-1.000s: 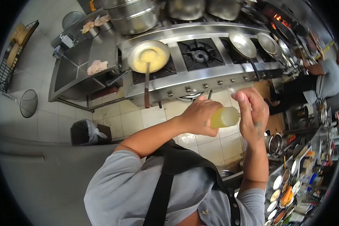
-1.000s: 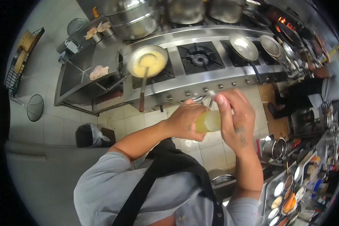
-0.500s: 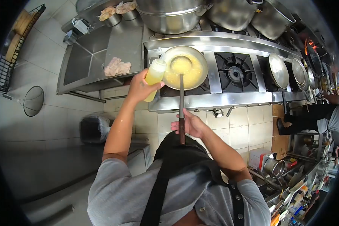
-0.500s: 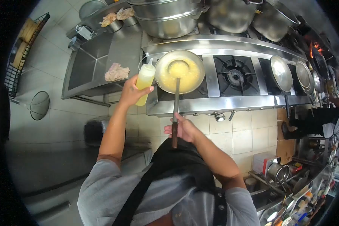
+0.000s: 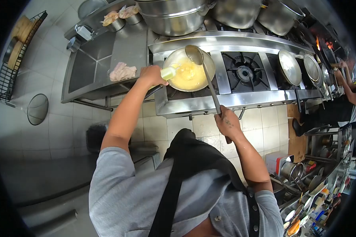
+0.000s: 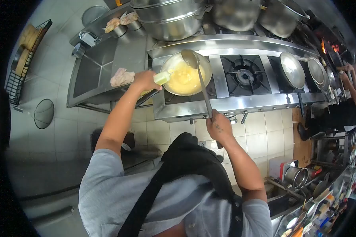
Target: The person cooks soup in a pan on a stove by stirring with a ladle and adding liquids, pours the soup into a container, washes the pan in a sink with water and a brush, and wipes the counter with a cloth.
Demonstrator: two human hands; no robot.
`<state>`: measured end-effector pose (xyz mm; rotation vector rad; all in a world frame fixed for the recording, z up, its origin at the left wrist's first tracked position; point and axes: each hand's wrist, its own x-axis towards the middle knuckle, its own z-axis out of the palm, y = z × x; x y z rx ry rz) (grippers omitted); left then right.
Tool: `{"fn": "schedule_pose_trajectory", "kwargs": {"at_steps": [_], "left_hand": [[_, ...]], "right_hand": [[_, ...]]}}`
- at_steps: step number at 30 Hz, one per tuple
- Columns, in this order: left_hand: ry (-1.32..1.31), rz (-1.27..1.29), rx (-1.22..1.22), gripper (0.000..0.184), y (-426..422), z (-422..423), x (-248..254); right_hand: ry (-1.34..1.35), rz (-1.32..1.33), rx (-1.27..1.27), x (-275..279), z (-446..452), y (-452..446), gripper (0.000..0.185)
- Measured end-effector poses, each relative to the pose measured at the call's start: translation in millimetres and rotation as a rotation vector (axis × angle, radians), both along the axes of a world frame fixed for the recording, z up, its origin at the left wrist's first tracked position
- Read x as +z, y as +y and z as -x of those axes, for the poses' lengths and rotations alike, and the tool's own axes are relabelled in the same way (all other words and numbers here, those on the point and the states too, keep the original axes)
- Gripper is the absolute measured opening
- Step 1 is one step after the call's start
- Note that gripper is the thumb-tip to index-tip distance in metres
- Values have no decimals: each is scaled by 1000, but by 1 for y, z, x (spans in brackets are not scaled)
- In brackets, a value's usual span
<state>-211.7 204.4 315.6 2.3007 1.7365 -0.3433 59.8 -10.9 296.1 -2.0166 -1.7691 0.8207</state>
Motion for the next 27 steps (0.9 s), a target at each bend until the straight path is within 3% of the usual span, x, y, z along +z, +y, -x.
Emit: {"fn": "schedule_pose_trajectory", "kwargs": {"at_steps": [4, 7, 10, 16, 19, 27], "left_hand": [[221, -115, -155, 49, 16, -31, -7], [378, -201, -292, 33, 32, -50, -20], [375, -288, -279, 19, 48, -62, -30], [435, -409, -273, 21, 71, -64, -21], [528, -334, -284, 23, 73, -57, -10], [486, -346, -360, 20, 28, -68, -28]], "right_hand": [[21, -66, -30, 14, -11, -3, 20], [55, -85, -46, 20, -12, -6, 20], [71, -66, -79, 26, -11, -9, 20], [86, -56, -70, 23, -14, -11, 21], [88, -82, -67, 19, -15, -9, 21], [117, -99, -38, 13, -17, -1, 21]]}}
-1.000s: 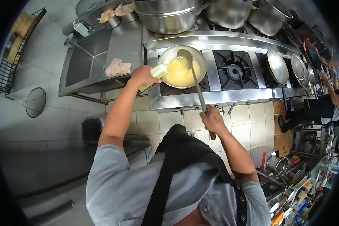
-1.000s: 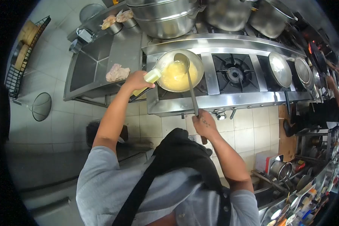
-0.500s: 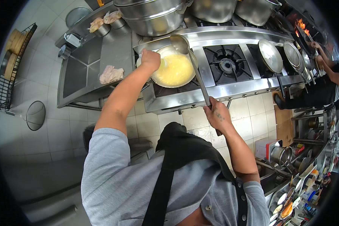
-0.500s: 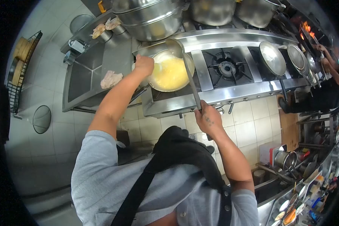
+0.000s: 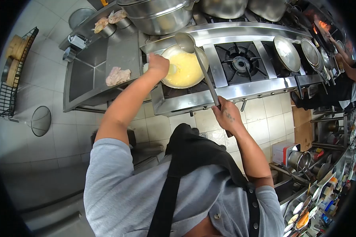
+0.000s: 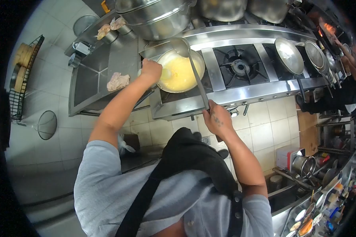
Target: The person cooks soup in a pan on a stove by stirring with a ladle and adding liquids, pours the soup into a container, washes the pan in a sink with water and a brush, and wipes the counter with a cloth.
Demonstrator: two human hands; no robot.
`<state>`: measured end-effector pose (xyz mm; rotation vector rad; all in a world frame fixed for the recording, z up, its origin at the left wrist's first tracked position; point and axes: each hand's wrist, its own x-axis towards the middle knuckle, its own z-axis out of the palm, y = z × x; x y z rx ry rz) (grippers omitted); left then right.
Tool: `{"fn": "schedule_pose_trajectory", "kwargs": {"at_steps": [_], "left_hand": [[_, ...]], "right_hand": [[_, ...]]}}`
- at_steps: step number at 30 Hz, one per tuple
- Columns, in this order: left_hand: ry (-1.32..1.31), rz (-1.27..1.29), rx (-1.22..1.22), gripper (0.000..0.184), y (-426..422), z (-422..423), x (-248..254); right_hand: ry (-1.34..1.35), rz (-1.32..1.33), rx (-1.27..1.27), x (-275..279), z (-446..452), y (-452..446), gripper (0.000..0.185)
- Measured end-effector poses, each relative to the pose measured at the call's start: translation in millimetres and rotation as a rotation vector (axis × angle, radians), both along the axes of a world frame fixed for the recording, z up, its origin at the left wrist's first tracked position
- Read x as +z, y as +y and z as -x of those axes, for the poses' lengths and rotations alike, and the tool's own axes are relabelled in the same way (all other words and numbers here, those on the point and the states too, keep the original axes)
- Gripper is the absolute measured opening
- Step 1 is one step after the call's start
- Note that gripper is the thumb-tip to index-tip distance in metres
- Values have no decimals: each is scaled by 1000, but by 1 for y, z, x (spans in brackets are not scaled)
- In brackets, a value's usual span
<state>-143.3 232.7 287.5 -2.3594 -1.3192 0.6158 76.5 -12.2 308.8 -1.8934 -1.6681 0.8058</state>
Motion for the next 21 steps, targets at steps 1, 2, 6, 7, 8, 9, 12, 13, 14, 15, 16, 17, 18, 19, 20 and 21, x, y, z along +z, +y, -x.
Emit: {"fn": "schedule_pose_trajectory", "kwargs": {"at_steps": [1, 2, 6, 7, 8, 9, 12, 13, 14, 15, 16, 17, 18, 19, 20, 21], "left_hand": [[12, 13, 8, 20, -6, -8, 0], [10, 2, -5, 20, -8, -14, 0], [-19, -18, -66, 19, -8, -29, -3], [-32, -17, -84, 19, -5, -32, -3], [-36, -10, -90, 19, -2, -35, -4], [-39, -3, -97, 19, 1, -38, -2], [-56, -19, -119, 19, 8, -46, 3], [-62, -30, -128, 19, 11, -49, 4], [-39, -44, -121, 19, 14, -51, 6], [-15, -59, -115, 19, 17, -52, 7], [9, -74, -108, 19, 20, -52, 9], [-1, -78, -110, 18, 24, -51, 10], [-11, -83, -111, 18, 27, -49, 11], [-22, -88, -112, 18, 30, -47, 12], [-16, -99, -96, 18, 35, -45, 11], [-10, -110, -81, 18, 38, -44, 11]], "right_hand": [[-5, -1, 7, 0, -1, 0, 21], [-5, -6, 2, -1, -1, -1, 20], [4, 15, -12, 2, -3, -2, 20], [9, 30, -14, 4, -3, -2, 21], [9, 29, -19, 4, -3, -2, 20], [9, 28, -25, 4, -3, -4, 20], [-1, 26, -36, 2, -6, -8, 20], [-5, 26, -40, 1, -6, -9, 20], [-6, 24, -45, 0, -7, -10, 20], [-7, 22, -49, -1, -7, -11, 19], [-8, 21, -53, -2, -7, -12, 19], [-3, 24, -58, -2, -7, -13, 20], [2, 27, -62, -1, -7, -14, 20], [6, 29, -65, 0, -7, -14, 20], [5, 28, -64, 1, -7, -14, 20], [4, 28, -63, 1, -7, -14, 20]]}}
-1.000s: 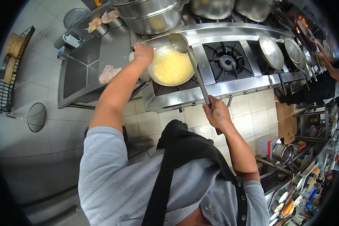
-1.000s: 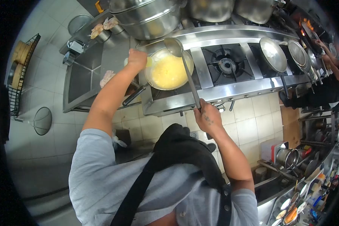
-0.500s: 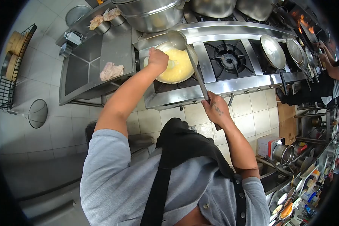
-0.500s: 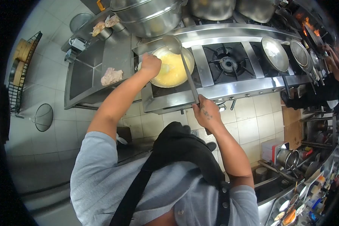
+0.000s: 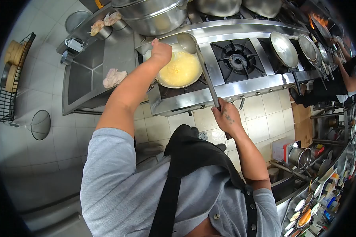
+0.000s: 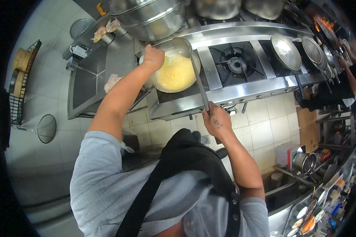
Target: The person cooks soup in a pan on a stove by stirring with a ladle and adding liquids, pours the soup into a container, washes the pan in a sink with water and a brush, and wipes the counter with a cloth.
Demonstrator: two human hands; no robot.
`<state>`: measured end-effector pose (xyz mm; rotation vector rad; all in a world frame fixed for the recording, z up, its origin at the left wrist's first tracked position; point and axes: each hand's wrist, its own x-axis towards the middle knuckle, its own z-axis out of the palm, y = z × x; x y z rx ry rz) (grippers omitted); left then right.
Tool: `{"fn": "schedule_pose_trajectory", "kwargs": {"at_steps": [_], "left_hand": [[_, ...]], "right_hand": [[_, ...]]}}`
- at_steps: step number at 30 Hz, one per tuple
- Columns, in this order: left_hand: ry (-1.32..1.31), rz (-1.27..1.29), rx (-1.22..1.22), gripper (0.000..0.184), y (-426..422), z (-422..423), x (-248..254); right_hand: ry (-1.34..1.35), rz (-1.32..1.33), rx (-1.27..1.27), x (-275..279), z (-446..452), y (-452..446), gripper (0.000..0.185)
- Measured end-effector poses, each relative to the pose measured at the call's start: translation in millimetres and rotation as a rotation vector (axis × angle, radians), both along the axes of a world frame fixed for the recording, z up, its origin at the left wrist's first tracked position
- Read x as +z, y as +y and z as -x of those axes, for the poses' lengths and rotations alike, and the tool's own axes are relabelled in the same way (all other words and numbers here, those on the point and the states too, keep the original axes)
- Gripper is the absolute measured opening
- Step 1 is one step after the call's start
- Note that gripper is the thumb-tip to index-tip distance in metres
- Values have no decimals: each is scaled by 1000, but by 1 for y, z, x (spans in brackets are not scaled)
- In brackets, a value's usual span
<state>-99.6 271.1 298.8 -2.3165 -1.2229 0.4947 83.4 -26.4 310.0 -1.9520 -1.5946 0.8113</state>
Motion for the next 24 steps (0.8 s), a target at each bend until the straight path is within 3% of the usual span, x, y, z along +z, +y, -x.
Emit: {"fn": "schedule_pose_trajectory", "kwargs": {"at_steps": [10, 16, 24], "left_hand": [[14, 7, 108, 19, 9, 47, 7], [154, 133, 146, 25, -21, 53, 8], [-7, 179, 34, 19, -35, 50, -3]], "right_hand": [[10, -33, -1, -4, 2, 0, 19], [41, -13, 10, -4, 4, 4, 19], [-16, -15, 42, -2, 4, 6, 21]]}}
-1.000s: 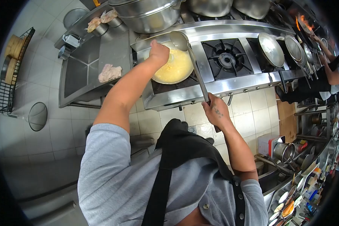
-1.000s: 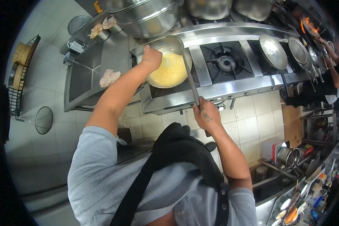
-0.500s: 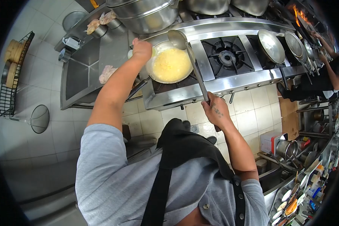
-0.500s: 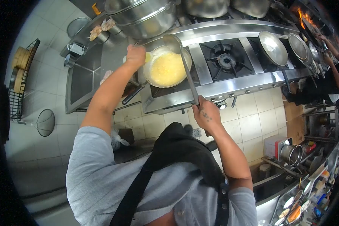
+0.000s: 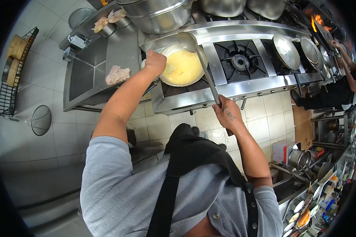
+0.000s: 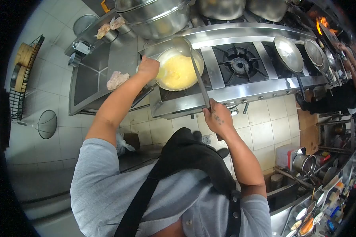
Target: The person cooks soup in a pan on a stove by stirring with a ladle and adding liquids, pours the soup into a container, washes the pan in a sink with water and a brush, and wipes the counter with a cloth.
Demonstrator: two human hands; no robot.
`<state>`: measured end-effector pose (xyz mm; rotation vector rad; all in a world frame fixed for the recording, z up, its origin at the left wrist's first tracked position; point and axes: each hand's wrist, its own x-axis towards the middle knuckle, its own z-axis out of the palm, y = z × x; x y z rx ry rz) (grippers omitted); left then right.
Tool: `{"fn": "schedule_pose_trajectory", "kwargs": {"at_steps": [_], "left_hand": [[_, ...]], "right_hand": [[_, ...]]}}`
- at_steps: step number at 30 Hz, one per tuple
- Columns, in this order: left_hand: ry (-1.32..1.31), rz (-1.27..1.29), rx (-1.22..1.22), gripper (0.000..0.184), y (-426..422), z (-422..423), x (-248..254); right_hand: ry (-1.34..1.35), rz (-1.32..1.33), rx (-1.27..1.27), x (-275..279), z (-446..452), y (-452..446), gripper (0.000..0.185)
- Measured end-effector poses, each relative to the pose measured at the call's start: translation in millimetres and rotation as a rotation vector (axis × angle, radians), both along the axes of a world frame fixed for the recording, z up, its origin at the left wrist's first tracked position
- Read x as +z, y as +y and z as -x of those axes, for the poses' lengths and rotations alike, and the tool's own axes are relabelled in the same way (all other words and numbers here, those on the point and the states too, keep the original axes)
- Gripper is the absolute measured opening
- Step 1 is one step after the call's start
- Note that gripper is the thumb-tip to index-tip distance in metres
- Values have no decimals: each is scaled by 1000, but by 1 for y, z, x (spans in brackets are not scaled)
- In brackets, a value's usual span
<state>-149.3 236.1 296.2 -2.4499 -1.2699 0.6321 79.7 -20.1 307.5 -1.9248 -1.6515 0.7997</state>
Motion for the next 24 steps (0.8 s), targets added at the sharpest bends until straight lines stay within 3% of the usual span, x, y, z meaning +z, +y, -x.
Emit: {"fn": "schedule_pose_trajectory", "kwargs": {"at_steps": [10, 15, 24], "left_hand": [[-27, -171, -62, 20, 35, -27, 25], [48, -145, 53, 18, 48, 0, 38], [114, -33, -6, 19, 5, 12, -3]], "right_hand": [[-18, -12, -34, 4, -2, -2, 20], [9, -22, -58, 2, -2, -4, 20], [2, 22, -32, 3, -2, 2, 20]]}}
